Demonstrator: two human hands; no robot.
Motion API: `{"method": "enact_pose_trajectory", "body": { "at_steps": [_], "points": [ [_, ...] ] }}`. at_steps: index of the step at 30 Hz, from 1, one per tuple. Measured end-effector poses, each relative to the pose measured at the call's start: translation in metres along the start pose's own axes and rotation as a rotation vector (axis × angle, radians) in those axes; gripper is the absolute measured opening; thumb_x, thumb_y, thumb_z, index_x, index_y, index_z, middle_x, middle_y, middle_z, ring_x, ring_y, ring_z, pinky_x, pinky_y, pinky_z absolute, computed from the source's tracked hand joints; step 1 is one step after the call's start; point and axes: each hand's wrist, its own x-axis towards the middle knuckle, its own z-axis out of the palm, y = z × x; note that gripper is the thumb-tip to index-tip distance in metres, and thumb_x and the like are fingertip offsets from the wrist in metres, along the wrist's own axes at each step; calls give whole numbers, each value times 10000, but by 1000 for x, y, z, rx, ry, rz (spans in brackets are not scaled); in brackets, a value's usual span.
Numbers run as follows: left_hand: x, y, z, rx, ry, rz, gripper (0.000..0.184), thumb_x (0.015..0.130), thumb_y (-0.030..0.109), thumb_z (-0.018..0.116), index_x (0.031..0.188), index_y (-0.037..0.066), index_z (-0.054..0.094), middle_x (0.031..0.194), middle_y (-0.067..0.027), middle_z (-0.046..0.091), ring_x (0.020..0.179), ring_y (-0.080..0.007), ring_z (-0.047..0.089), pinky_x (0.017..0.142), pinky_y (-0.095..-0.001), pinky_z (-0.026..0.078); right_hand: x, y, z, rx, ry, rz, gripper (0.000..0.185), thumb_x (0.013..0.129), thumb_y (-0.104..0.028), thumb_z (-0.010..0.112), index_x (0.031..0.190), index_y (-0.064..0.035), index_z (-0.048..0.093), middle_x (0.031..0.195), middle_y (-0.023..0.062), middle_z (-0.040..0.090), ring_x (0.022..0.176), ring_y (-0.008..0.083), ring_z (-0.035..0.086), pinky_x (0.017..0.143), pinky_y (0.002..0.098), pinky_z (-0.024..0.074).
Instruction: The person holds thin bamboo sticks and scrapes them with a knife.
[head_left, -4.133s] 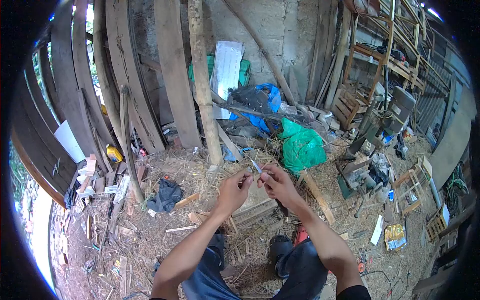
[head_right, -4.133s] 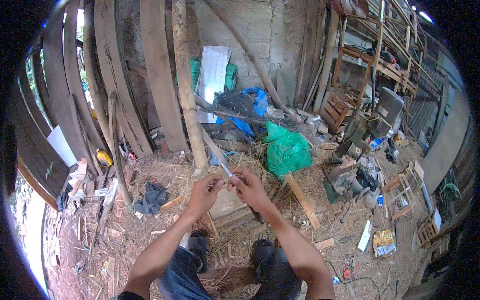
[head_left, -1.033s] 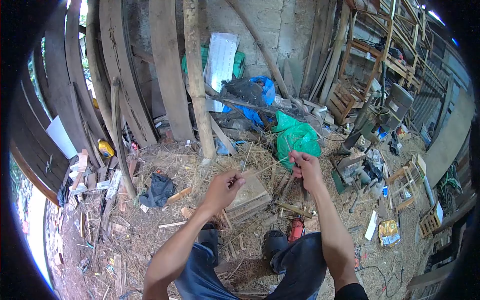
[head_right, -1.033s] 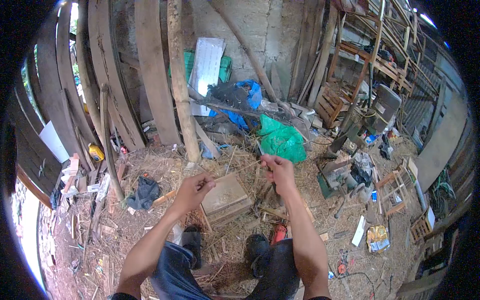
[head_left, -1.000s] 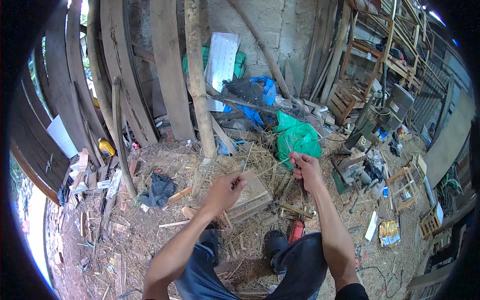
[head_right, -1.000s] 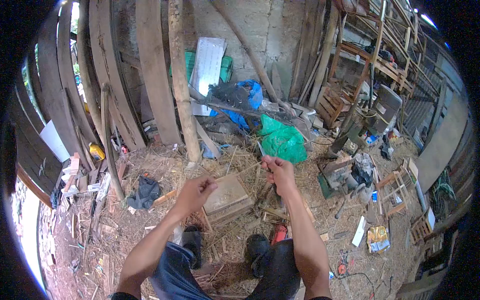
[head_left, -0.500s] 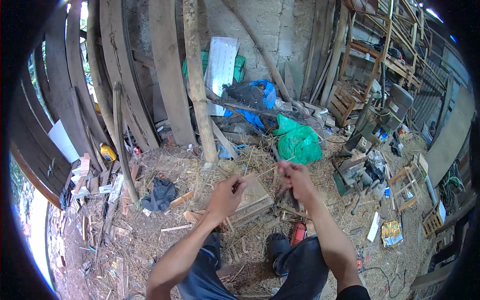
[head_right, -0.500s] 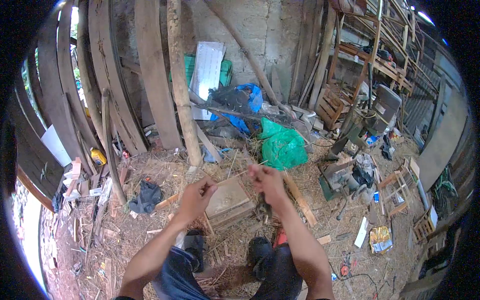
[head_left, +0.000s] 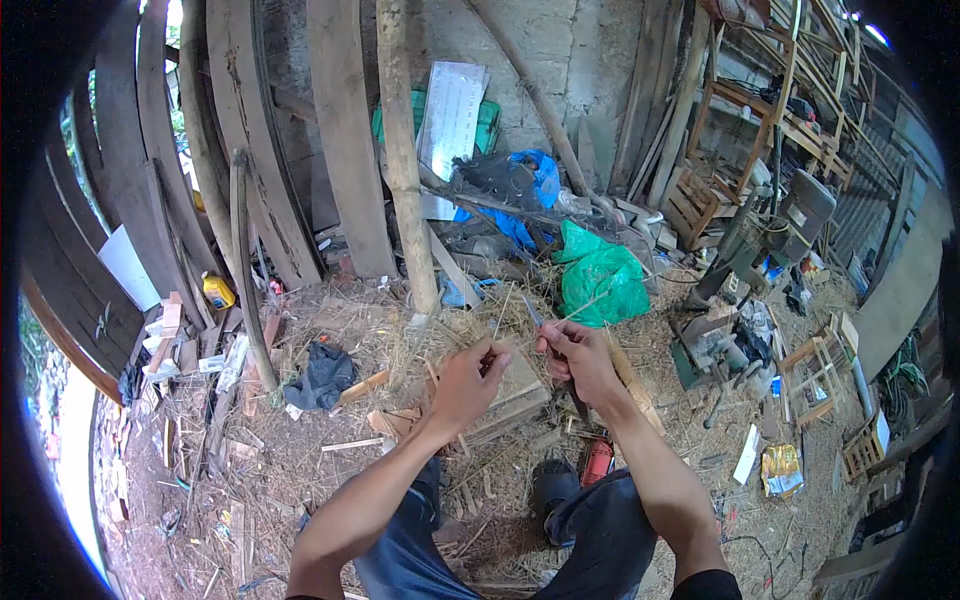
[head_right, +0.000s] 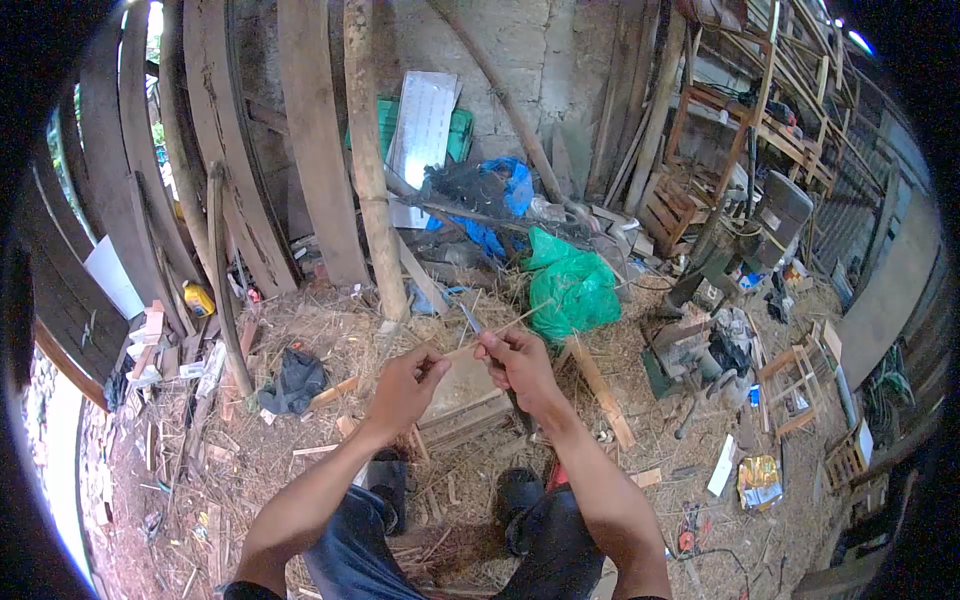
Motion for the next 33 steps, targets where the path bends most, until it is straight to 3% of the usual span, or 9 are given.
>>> {"method": "enact_pose_trajectory", "body": {
  "at_steps": [6,8,11,24,27,29,30,32,33],
  "points": [
    [0,-3,-1,-23,-33,20,186,858,191,611,869,7,588,646,-116,572,572,-176,517,567,-321,410,-1,-13,-9,-49,32,83,198,900,-176,588,794,-8,591,595,-17,505,440,42,359,397,208,247],
    [0,0,-2,-46,-27,51,154,847,179,608,876,29,598,638,-131,578,556,-244,540,562,-345,422,4,-8,-24,-65,-3,48,196,893,-179,599,799,-8,590,612,-20,512,444,44,361,396,210,244],
    [2,12,-10,-8,-146,-92,200,858,193,610,867,-5,588,708,-138,609,635,-208,574,624,-327,447,2,-16,-27,-137,6,32,183,887,-173,608,822,-2,591,658,-9,547,449,46,367,397,210,247],
    [3,9,1,-57,-72,-44,183,851,174,618,867,-7,594,682,-123,607,591,-175,546,579,-313,432,1,-9,-17,-142,81,-5,177,866,-164,628,878,10,599,705,13,592,460,41,392,395,202,276],
    [4,3,-1,-23,-35,-34,168,845,159,619,863,-6,593,657,-121,595,577,-166,535,563,-305,421,-6,-1,2,-230,14,27,164,864,-164,623,863,0,614,685,4,586,464,36,402,393,204,282],
    [1,2,-8,-67,-12,-12,171,840,160,625,862,-6,591,650,-125,590,564,-171,527,564,-306,422,-8,-20,1,-240,209,-83,161,874,-167,610,827,-14,627,649,-7,569,451,35,401,393,208,285],
    [-2,1,-7,-60,-24,-12,171,840,160,625,862,-6,591,650,-125,590,564,-171,527,564,-306,422,4,-14,-18,-143,127,-94,167,876,-167,607,790,-26,633,629,-12,554,432,39,390,391,210,278],
    [0,2,-3,2,-7,26,157,835,161,614,837,5,594,663,-162,603,587,-288,597,547,-361,434,5,10,-15,-191,112,-78,161,874,-161,608,795,-21,631,632,-10,555,431,41,391,392,212,278],
    [0,1,-2,-3,-2,25,157,835,161,614,837,5,594,663,-162,603,587,-288,597,547,-361,434,2,18,-9,-241,98,-54,156,872,-155,609,800,-17,629,635,-8,555,431,44,393,393,213,279]
  ]
}}
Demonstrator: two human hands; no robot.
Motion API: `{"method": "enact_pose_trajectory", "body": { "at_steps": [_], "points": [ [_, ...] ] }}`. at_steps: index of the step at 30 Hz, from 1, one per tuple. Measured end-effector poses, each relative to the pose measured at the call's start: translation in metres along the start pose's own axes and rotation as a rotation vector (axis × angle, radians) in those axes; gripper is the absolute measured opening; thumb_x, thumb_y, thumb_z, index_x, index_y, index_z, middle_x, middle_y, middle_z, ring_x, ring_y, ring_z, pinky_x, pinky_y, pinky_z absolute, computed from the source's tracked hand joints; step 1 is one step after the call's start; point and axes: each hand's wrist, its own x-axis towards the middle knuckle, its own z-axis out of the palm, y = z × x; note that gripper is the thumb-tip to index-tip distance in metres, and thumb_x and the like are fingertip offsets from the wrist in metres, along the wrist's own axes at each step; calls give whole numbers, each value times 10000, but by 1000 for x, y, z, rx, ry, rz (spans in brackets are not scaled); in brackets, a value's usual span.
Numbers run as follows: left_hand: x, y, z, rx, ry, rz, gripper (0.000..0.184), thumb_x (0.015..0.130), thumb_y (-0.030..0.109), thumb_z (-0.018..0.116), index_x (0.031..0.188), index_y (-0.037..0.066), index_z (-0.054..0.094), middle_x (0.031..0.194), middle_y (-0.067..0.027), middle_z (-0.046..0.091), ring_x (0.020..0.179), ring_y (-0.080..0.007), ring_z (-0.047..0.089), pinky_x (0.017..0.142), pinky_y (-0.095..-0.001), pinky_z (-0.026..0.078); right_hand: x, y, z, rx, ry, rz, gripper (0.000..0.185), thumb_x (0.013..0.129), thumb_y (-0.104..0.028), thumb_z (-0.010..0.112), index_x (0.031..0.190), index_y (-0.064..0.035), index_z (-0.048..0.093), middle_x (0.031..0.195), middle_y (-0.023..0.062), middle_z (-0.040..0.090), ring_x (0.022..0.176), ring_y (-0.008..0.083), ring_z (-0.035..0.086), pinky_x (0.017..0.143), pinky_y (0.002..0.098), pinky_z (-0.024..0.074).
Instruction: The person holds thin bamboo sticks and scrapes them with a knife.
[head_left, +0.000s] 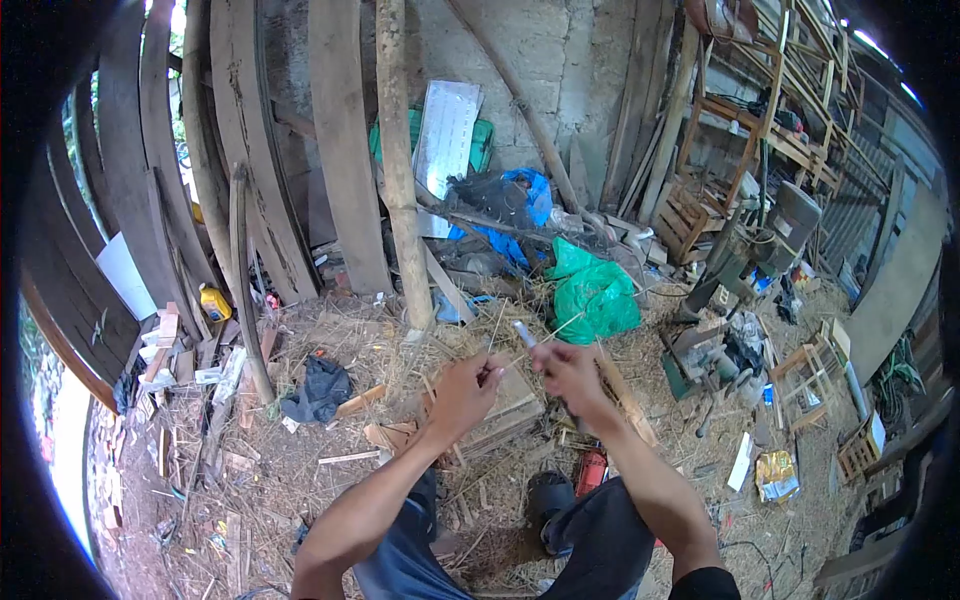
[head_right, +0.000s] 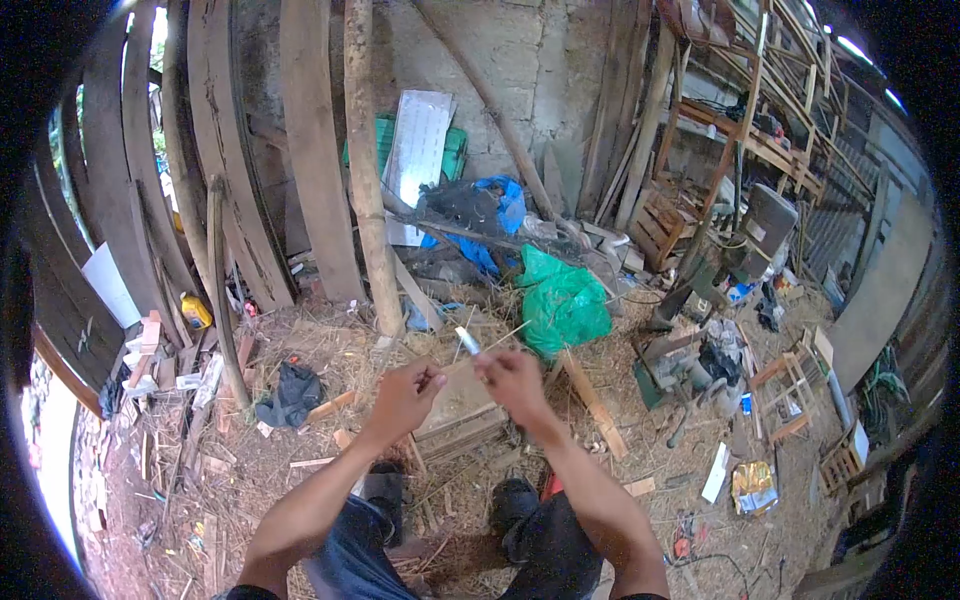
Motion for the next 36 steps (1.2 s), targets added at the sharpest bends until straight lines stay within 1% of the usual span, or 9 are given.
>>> {"method": "enact_pose_trajectory", "body": {
  "at_steps": [2,4,9,14,16,22,25,30,36],
  "points": [
    [2,-5,-3,19,9,36,163,836,166,615,843,4,603,669,-170,605,589,-302,590,551,-362,433,5,-1,1,67,-130,-3,153,883,-134,584,808,-11,633,624,-6,551,441,49,412,391,212,281],
    [2,-16,-7,1,14,18,161,835,162,621,845,2,605,663,-165,604,579,-280,586,553,-351,433,27,-1,-29,59,246,-51,173,909,-145,549,866,0,633,651,-9,542,435,49,391,386,206,273],
    [6,-24,-15,-113,51,16,154,830,144,640,851,-3,601,645,-139,600,555,-200,558,553,-314,427,13,-9,-57,201,197,-48,247,944,-214,512,1076,-16,576,727,-22,530,426,22,308,381,188,237],
    [8,-17,-15,-91,71,-37,150,837,138,635,857,-3,589,655,-123,601,564,-166,545,559,-304,431,10,-8,-35,152,214,-87,298,916,-295,564,1049,-30,595,707,-26,527,459,22,338,404,198,253],
    [9,-19,-16,-54,64,-13,149,842,142,627,870,2,587,654,-119,600,563,-166,541,561,-306,433,18,-1,-30,-346,407,-538,321,910,-309,572,1032,-13,596,724,-25,547,537,20,404,459,203,310],
    [11,-12,-16,-33,17,-31,151,858,144,607,905,2,585,673,-93,592,592,-146,529,578,-295,433,9,-19,-5,-298,412,-408,318,909,-282,577,1054,0,593,808,4,606,727,47,506,637,214,408],
    [12,-12,-15,-11,-43,-5,158,862,139,608,908,-10,586,700,-74,588,627,-116,521,595,-274,429,25,-11,0,-218,450,-613,276,918,-236,571,1084,-16,591,830,-16,606,684,23,450,599,199,367],
    [7,-14,-8,-33,-139,45,155,874,135,598,917,-13,580,721,-60,582,630,-109,521,595,-260,434,18,-19,7,-108,376,-483,224,918,-199,570,1036,-12,606,796,-33,610,626,-1,427,538,174,330],
    [10,7,-12,-617,-247,-251,162,913,127,552,1024,10,553,768,-21,535,590,-66,471,506,-193,375,4,-17,34,-237,182,-463,183,904,-191,583,909,-11,618,721,23,586,616,75,488,551,252,384]
  ]
}}
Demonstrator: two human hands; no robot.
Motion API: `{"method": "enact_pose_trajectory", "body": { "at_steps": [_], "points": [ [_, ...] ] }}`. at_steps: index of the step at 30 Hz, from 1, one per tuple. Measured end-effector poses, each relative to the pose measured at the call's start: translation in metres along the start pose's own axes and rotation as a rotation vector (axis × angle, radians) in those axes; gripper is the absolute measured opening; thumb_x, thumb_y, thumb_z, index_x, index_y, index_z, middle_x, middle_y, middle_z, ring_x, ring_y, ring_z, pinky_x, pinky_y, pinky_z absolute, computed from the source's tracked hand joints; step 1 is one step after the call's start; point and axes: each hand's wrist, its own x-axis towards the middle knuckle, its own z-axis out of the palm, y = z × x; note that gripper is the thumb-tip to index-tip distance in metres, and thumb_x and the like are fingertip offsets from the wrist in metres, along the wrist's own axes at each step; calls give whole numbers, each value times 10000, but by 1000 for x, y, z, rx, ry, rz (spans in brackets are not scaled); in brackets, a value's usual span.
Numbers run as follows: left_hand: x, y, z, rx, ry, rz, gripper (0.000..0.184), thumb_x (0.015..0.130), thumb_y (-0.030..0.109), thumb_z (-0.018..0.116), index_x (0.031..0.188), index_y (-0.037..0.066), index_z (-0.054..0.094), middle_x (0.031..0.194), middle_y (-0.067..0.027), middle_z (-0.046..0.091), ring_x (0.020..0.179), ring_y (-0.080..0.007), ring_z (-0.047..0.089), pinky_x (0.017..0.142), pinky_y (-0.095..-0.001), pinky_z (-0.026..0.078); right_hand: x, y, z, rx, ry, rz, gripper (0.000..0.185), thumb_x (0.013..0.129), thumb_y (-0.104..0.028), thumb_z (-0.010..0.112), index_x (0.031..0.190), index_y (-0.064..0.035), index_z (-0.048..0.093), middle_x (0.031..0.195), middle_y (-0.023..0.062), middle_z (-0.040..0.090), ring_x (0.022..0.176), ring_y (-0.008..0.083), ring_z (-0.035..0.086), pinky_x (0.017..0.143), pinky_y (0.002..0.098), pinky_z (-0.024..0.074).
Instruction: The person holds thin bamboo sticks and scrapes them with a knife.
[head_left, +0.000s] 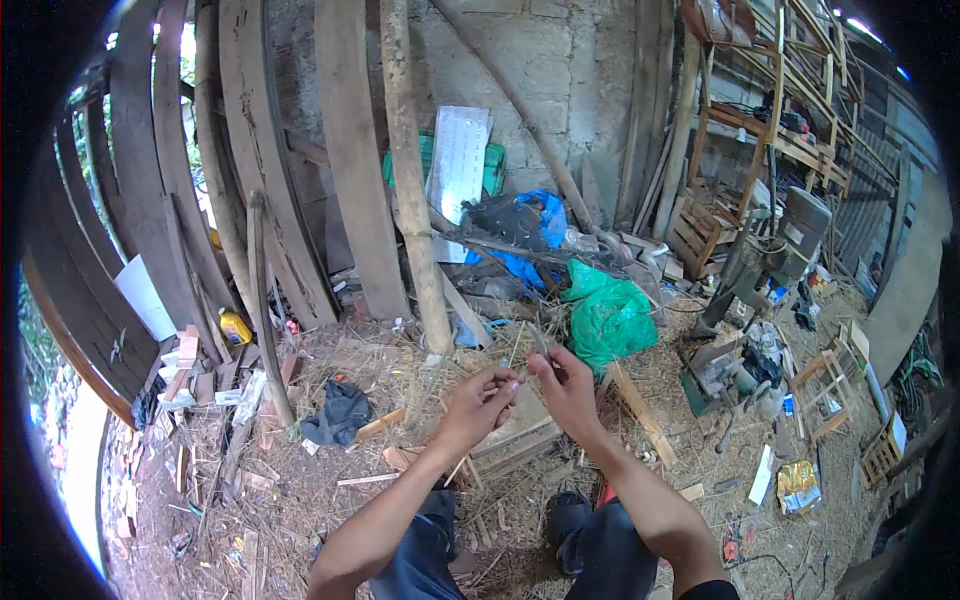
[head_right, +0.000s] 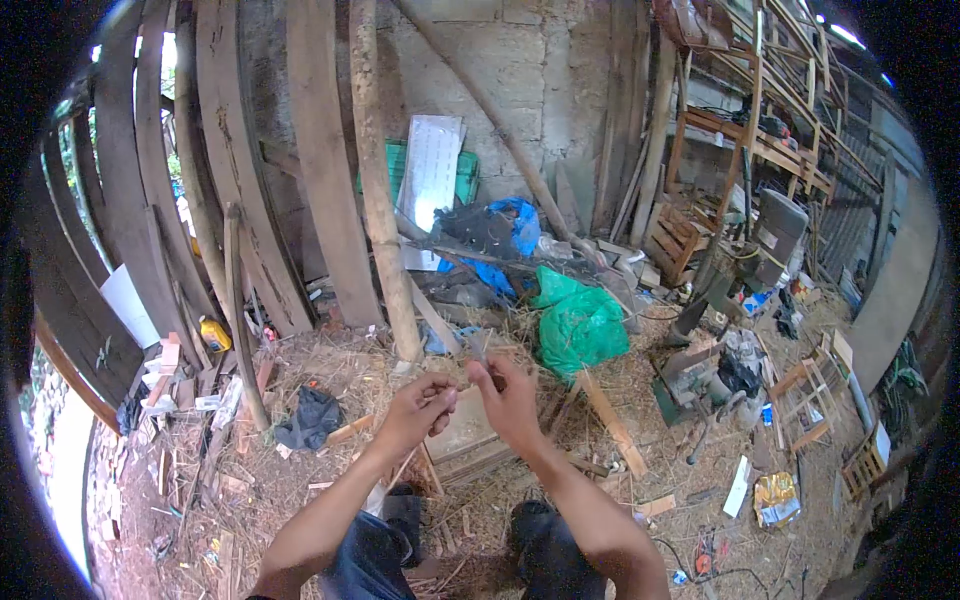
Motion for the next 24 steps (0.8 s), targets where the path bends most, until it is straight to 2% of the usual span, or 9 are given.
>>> {"method": "enact_pose_trajectory", "body": {
  "at_steps": [2,3,7,10,12,16,18,22,24],
  "points": [
    [2,0,0,-144,72,-22,212,918,116,538,1107,20,547,768,-11,506,551,-39,405,472,-170,316,-1,-10,-4,-404,-81,-274,185,904,-171,568,923,10,603,702,107,557,533,163,476,497,299,356],
    [2,-1,-2,-146,76,-25,212,918,116,538,1107,20,547,768,-11,506,551,-39,405,472,-170,316,-3,-26,-3,-420,-46,-288,186,905,-160,552,904,17,607,658,150,510,494,247,457,469,328,340],
    [0,4,-2,-327,73,-69,275,925,120,520,1185,33,538,758,6,476,526,-28,348,459,-167,275,-5,-22,-10,-434,-175,-275,193,900,-163,560,846,7,632,618,131,530,473,200,462,467,333,346],
    [-2,2,-1,-381,4,-133,284,929,128,512,1199,46,542,738,22,452,520,-26,328,453,-171,262,-9,-24,-14,-384,-340,-17,221,898,-177,562,797,0,646,598,111,563,497,142,490,479,332,360],
    [-2,-2,0,-427,-24,-162,281,931,134,508,1197,51,549,732,30,441,518,-25,317,452,-171,254,-4,-13,-18,-307,-389,-4,299,925,-231,535,794,25,617,571,10,509,533,71,404,471,280,326],
    [-10,-1,4,-368,-68,-154,285,922,153,528,1191,64,565,724,57,420,531,-10,308,450,-161,240,4,0,-29,-293,-134,-70,283,901,-233,558,781,10,638,596,74,582,529,115,472,493,312,375],
    [-15,0,7,-347,-103,-156,274,915,171,549,1171,80,585,727,68,424,541,-3,319,448,-153,238,23,0,-53,-306,-2,39,257,895,-204,559,779,12,636,591,85,570,536,122,470,516,303,399],
    [-12,-2,5,-268,-73,-131,264,920,172,533,1159,76,589,724,75,412,553,1,318,453,-155,242,-6,9,-45,-430,-191,-32,239,894,-196,548,818,15,630,593,117,553,530,146,473,532,306,410],
    [-9,-7,3,-254,-60,-138,262,922,175,528,1156,75,589,723,75,409,555,1,317,456,-156,244,-7,25,-40,-475,-246,59,210,884,-183,557,849,9,637,605,128,554,554,168,531,535,318,423]
  ]
}}
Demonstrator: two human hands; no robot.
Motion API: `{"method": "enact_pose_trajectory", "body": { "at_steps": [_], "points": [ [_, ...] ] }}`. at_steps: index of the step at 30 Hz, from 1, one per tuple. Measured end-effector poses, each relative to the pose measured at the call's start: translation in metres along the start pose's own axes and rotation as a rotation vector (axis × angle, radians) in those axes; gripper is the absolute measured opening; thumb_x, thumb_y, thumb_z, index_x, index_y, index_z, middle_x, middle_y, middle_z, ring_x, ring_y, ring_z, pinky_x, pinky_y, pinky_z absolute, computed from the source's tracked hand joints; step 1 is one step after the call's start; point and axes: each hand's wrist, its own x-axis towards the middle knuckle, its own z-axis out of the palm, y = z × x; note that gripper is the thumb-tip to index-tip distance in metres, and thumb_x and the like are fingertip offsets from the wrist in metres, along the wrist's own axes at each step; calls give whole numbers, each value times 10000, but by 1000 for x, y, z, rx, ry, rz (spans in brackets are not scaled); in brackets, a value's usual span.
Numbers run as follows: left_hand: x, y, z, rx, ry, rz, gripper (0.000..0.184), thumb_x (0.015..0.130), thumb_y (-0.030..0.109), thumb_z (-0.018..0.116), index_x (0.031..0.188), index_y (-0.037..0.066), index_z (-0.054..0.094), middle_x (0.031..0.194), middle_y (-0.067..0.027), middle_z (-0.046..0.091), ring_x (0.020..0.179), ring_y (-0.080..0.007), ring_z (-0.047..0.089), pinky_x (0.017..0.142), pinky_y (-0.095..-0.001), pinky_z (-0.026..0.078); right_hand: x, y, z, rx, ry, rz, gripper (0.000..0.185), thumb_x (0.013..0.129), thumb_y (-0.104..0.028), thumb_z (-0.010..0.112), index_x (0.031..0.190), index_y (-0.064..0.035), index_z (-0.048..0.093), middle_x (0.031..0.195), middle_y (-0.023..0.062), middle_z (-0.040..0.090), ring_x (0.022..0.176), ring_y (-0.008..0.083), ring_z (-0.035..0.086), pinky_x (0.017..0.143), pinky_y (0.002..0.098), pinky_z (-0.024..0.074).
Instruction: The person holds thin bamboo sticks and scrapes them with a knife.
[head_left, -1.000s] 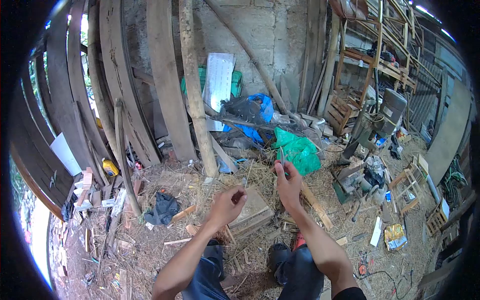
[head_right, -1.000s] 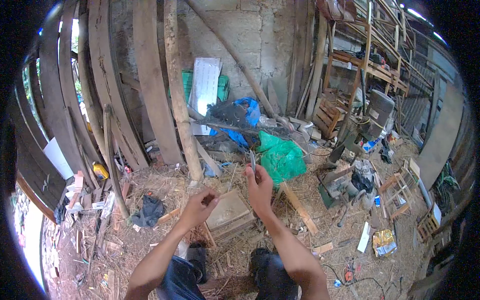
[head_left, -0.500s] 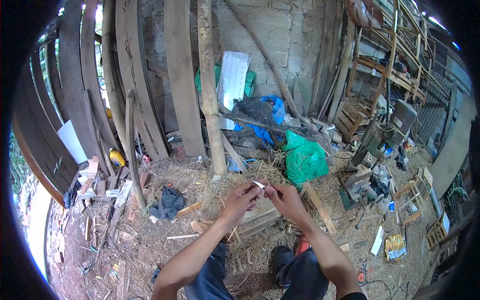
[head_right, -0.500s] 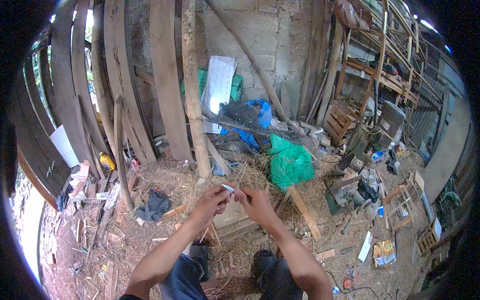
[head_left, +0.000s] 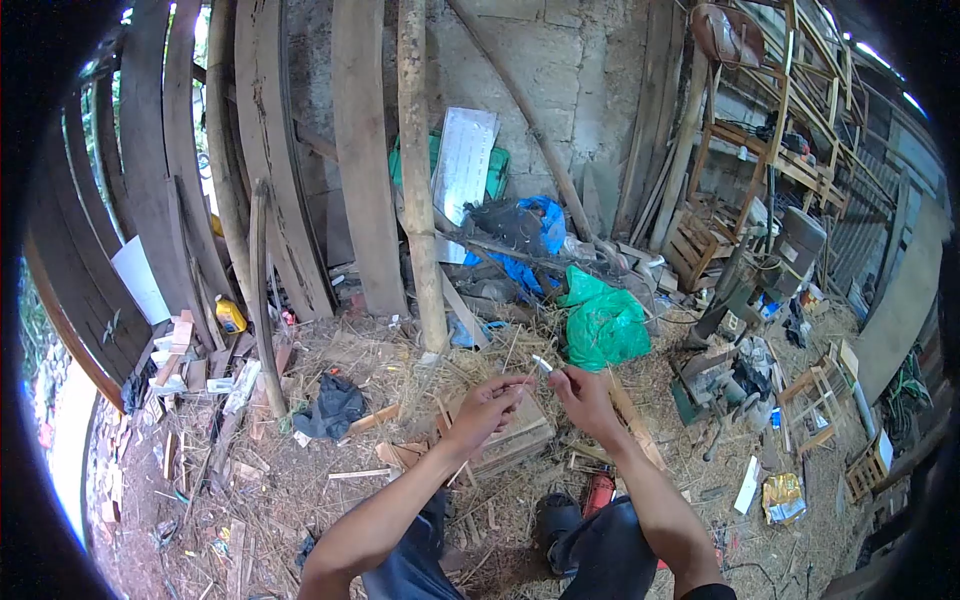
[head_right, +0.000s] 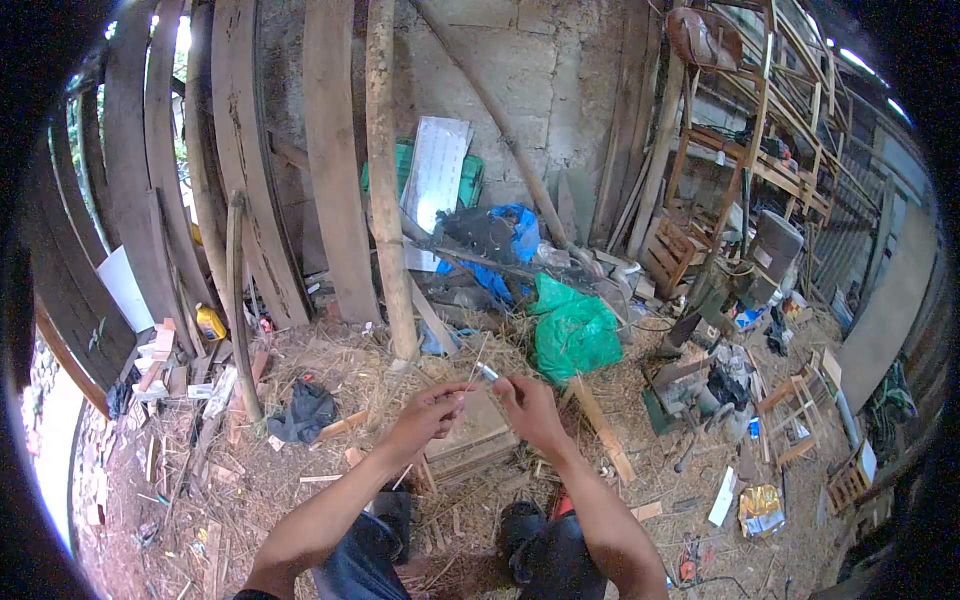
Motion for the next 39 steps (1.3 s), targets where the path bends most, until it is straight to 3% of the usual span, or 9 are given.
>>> {"method": "enact_pose_trajectory", "body": {
  "at_steps": [3,12,14,18,19,25,30,32,39],
  "points": [
    [4,-2,-2,-4,28,-13,240,924,188,522,1132,88,588,723,70,421,546,1,328,460,-154,255,7,33,14,5,56,-26,197,905,-172,554,947,12,607,575,1,498,521,69,428,462,277,346],
    [10,-3,-12,-184,133,-29,167,919,164,532,1064,86,558,777,28,460,517,-21,359,441,-163,263,-4,10,6,-148,-315,403,216,888,-161,521,984,19,594,728,188,633,632,250,644,555,368,481],
    [11,-3,-16,-172,163,18,182,913,146,537,1081,77,551,786,14,461,511,-29,365,432,-173,262,-14,54,15,-627,-212,-164,260,867,-195,530,978,31,596,742,217,632,555,285,637,526,394,513],
    [13,-3,-21,-168,208,42,219,909,135,538,1116,67,550,786,11,472,512,-32,365,434,-177,264,-6,-4,-6,372,-148,386,364,850,-154,559,1155,13,453,774,278,618,609,421,602,586,454,499],
    [14,-3,-22,-155,215,26,250,907,128,536,1149,66,544,788,11,480,515,-32,364,434,-178,265,-2,-11,-10,187,-204,367,441,858,-144,570,1225,-8,368,721,250,612,620,371,616,582,437,483],
    [24,-11,-22,-105,241,-34,317,910,119,523,1223,66,527,797,13,488,526,-30,358,438,-177,265,1,-22,5,-187,299,-122,230,875,-128,571,1065,-13,509,637,159,595,566,220,618,503,353,446],
    [27,-15,-17,-138,181,-54,306,914,129,521,1209,51,535,807,16,486,519,-30,351,440,-173,263,1,-31,11,295,19,187,193,840,-128,623,963,-15,525,662,173,609,572,345,602,512,384,450],
    [26,-13,-13,-147,147,-34,300,905,113,527,1195,34,540,801,8,498,513,-29,359,437,-176,261,1,-14,20,65,102,-142,183,840,-150,624,933,-27,524,649,159,614,573,325,615,510,375,464],
    [22,-19,-3,-68,128,-36,167,883,92,550,1028,13,574,768,-6,522,503,-26,373,428,-189,263,-1,-6,28,-486,-39,-27,167,768,-155,591,870,-25,615,693,218,625,643,399,620,594,476,496]
  ]
}}
